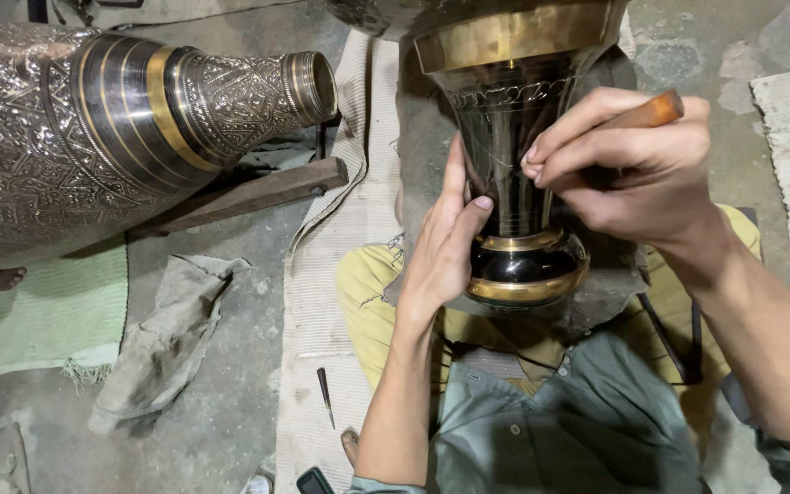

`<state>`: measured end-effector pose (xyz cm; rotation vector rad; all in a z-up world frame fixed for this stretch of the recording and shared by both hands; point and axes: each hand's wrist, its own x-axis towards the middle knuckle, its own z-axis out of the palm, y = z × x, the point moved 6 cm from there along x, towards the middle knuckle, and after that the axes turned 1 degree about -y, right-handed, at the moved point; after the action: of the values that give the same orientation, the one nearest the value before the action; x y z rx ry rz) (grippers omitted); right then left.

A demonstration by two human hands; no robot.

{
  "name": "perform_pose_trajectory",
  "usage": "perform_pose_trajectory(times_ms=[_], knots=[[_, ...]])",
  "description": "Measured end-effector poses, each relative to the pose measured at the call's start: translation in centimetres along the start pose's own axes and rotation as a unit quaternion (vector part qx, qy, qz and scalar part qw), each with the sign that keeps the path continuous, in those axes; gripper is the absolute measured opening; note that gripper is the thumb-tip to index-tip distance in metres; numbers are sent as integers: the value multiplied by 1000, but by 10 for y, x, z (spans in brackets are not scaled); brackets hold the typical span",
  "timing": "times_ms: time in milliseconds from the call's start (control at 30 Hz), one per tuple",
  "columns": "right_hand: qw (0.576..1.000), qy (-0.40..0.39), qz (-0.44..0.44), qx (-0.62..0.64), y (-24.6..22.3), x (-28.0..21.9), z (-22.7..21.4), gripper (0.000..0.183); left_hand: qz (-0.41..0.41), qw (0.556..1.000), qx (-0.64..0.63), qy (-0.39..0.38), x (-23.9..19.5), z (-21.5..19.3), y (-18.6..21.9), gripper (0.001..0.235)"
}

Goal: The person sits on the floor and uses a small hand tool to engrave a decorative pattern onto the neck of a dark metal vase. The person holds the vase steady with one hand while carefully carving lines with the other.

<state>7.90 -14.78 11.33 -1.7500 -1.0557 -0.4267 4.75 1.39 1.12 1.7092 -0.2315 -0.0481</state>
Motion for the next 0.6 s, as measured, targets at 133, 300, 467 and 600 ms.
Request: perform_pose_trajectory(times_ms=[133, 300, 467, 600], knots=[[1000, -5, -4, -9, -1, 0, 0, 20, 13, 1000, -6, 0, 1, 0, 2, 76], [1000, 2, -15, 12, -1, -3, -2, 18, 0, 1000, 8, 3, 1, 0, 1, 75], [999, 31, -4, 43, 7, -9, -1, 17, 12, 1000, -8, 1, 0, 1, -1, 75], [998, 34, -17, 52, 13, -13, -2, 16, 21, 1000, -7, 1, 1, 1, -3, 73]])
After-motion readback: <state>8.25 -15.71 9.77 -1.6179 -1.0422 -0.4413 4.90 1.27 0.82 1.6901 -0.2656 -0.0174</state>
